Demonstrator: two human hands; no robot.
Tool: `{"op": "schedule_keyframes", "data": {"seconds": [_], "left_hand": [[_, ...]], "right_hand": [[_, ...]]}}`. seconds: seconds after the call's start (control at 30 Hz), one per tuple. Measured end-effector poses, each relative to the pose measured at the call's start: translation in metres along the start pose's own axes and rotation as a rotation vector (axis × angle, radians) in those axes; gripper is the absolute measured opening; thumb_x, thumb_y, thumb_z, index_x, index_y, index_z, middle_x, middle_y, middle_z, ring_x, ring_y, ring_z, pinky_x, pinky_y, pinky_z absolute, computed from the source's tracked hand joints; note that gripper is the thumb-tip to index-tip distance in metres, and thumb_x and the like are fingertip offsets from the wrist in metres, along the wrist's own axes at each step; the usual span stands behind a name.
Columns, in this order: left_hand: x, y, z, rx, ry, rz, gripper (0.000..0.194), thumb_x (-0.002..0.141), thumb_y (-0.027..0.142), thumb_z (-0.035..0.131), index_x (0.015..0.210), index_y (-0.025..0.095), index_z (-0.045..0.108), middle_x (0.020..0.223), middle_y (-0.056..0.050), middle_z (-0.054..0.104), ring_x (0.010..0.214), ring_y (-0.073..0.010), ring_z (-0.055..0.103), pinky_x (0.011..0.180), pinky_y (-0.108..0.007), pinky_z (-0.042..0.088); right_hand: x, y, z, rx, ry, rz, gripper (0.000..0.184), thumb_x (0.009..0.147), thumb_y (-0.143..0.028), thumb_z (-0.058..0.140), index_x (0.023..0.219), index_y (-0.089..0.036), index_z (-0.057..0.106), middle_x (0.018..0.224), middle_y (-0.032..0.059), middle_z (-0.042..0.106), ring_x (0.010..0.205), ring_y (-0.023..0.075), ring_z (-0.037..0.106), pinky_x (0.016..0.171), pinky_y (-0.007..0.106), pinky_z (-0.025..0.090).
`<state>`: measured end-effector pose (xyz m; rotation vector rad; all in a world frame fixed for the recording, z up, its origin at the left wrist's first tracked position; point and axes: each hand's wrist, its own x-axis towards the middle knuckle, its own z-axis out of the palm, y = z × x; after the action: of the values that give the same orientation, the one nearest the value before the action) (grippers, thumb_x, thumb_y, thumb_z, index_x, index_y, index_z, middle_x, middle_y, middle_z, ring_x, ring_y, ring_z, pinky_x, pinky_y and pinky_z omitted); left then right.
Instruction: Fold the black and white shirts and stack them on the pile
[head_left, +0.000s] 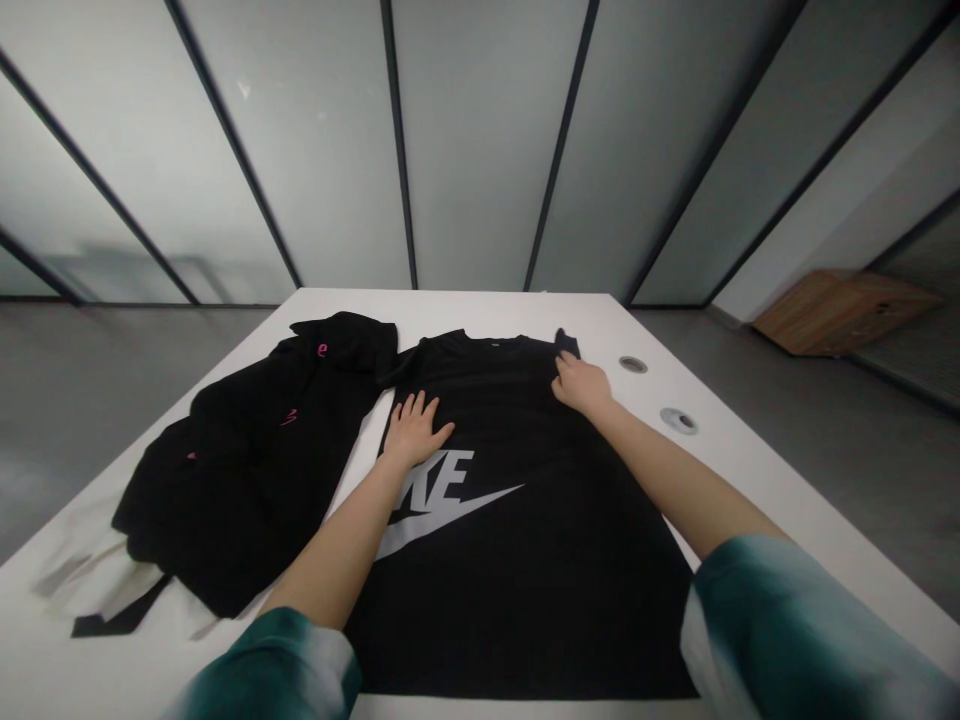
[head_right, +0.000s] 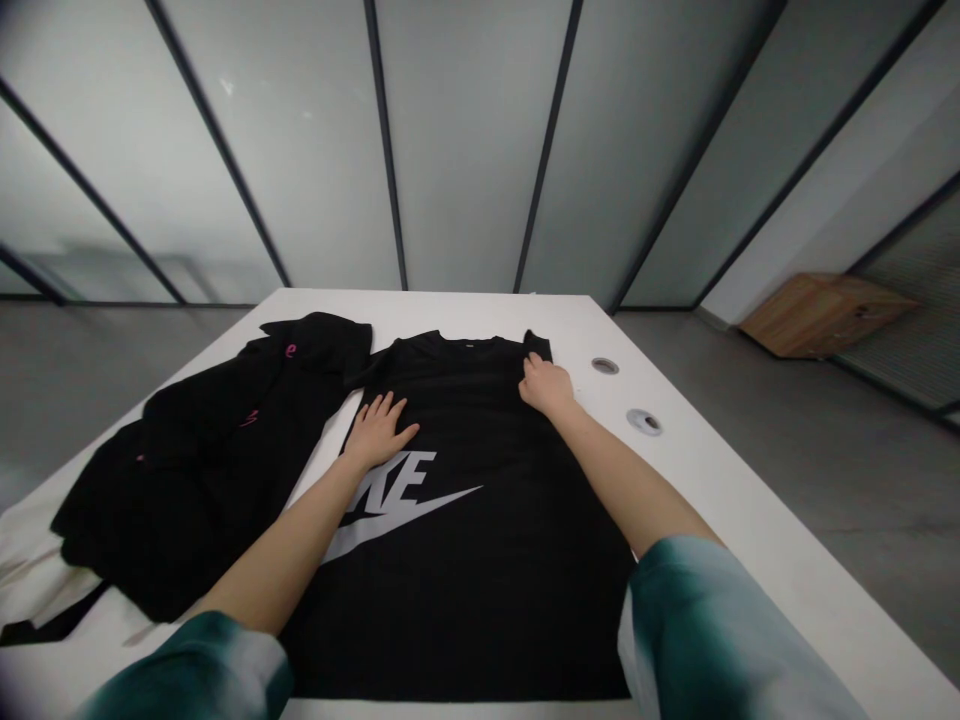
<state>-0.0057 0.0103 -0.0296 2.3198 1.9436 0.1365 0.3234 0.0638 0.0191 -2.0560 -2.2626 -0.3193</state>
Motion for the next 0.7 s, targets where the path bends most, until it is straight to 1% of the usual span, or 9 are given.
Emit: {"op": "schedule_keyframes", "data": {"seconds": [0.1, 0.23, 0.33, 0.4, 0.43, 0.5, 0.6, 0.63, 0.7], "left_hand": [[0.001, -0.001, 0.001, -0.004, 0.008, 0.003, 0.075, 0.094, 0.066, 0.032, 0.154, 0.021, 0.038, 0.165, -0.010, 0.025, 0.151, -0.0315, 0.021, 0.122, -0.049, 0.019], [0.001, -0.001, 0.002, -0.004, 0.008, 0.005, 0.075, 0.094, 0.066, 0.032, 0.154, 0.021, 0.038, 0.164, -0.010, 0.025, 0.151, -0.0319, 0.022, 0.121, -0.050, 0.021], [0.001, -0.001, 0.001, -0.001, 0.008, 0.007, 0.075, 0.094, 0.066, 0.032, 0.154, 0.021, 0.038, 0.164, -0.010, 0.026, 0.151, -0.0318, 0.022, 0.121, -0.049, 0.020], [0.001, -0.001, 0.001, -0.004, 0.008, 0.007, 0.075, 0.094, 0.066, 0.033, 0.154, 0.021, 0.038, 0.164, -0.010, 0.025, 0.151, -0.0320, 0.021, 0.122, -0.049, 0.020], [0.001, -0.001, 0.001, -0.005, 0.007, 0.007, 0.075, 0.094, 0.066, 0.033, 0.154, 0.020, 0.038, 0.164, -0.011, 0.025, 0.151, -0.0322, 0.021, 0.122, -0.049, 0.019], [0.001, -0.001, 0.001, -0.007, 0.006, 0.008, 0.075, 0.094, 0.065, 0.033, 0.154, 0.020, 0.038, 0.164, -0.011, 0.025, 0.151, -0.0324, 0.022, 0.122, -0.049, 0.019], [0.001, -0.001, 0.003, -0.006, 0.009, 0.008, 0.075, 0.094, 0.066, 0.033, 0.154, 0.021, 0.037, 0.164, -0.010, 0.026, 0.151, -0.0321, 0.022, 0.122, -0.050, 0.019], [0.002, -0.001, 0.003, -0.006, 0.009, 0.008, 0.075, 0.094, 0.066, 0.033, 0.154, 0.022, 0.037, 0.164, -0.010, 0.026, 0.151, -0.0320, 0.022, 0.122, -0.050, 0.019], [0.002, -0.001, 0.004, -0.007, 0.010, 0.008, 0.075, 0.094, 0.066, 0.033, 0.154, 0.022, 0.037, 0.164, -0.010, 0.025, 0.151, -0.0321, 0.021, 0.122, -0.050, 0.018]], "right_hand": [[-0.004, -0.020, 0.006, -0.002, -0.064, -0.039, 0.056, 0.092, -0.029, 0.039, 0.143, -0.011, 0.051, 0.153, 0.0166, 0.045, 0.115, 0.0337, 0.061, 0.093, 0.043, 0.050], [-0.010, -0.032, 0.012, 0.036, -0.098, -0.077, 0.058, 0.095, -0.038, 0.038, 0.145, -0.011, 0.049, 0.146, 0.0170, 0.053, 0.114, 0.0337, 0.062, 0.095, 0.044, 0.049], [-0.012, -0.029, 0.016, 0.118, 0.006, -0.068, 0.058, 0.098, -0.041, 0.034, 0.145, -0.010, 0.049, 0.140, 0.0167, 0.058, 0.121, 0.0318, 0.058, 0.103, 0.043, 0.044], [-0.011, -0.023, 0.022, 0.158, 0.083, -0.010, 0.059, 0.099, -0.042, 0.031, 0.146, -0.009, 0.048, 0.145, 0.0172, 0.054, 0.130, 0.0313, 0.051, 0.109, 0.043, 0.038], [-0.009, -0.020, 0.025, 0.164, 0.090, 0.026, 0.061, 0.099, -0.043, 0.031, 0.147, -0.009, 0.046, 0.149, 0.0176, 0.049, 0.135, 0.0320, 0.046, 0.111, 0.045, 0.036], [-0.006, -0.013, 0.034, 0.157, 0.003, 0.079, 0.065, 0.099, -0.049, 0.032, 0.150, -0.010, 0.042, 0.156, 0.0181, 0.040, 0.142, 0.0343, 0.038, 0.113, 0.050, 0.033], [-0.003, -0.006, 0.046, 0.145, -0.194, 0.060, 0.071, 0.097, -0.059, 0.032, 0.152, -0.014, 0.041, 0.159, 0.0176, 0.034, 0.145, 0.0348, 0.033, 0.114, 0.050, 0.030], [-0.004, -0.004, 0.049, 0.146, -0.225, 0.037, 0.072, 0.097, -0.061, 0.031, 0.152, -0.015, 0.041, 0.159, 0.0171, 0.034, 0.146, 0.0341, 0.033, 0.115, 0.049, 0.029], [-0.005, -0.001, 0.051, 0.151, -0.217, -0.001, 0.072, 0.097, -0.062, 0.031, 0.152, -0.017, 0.041, 0.160, 0.0157, 0.035, 0.147, 0.0329, 0.032, 0.116, 0.048, 0.027]]}}
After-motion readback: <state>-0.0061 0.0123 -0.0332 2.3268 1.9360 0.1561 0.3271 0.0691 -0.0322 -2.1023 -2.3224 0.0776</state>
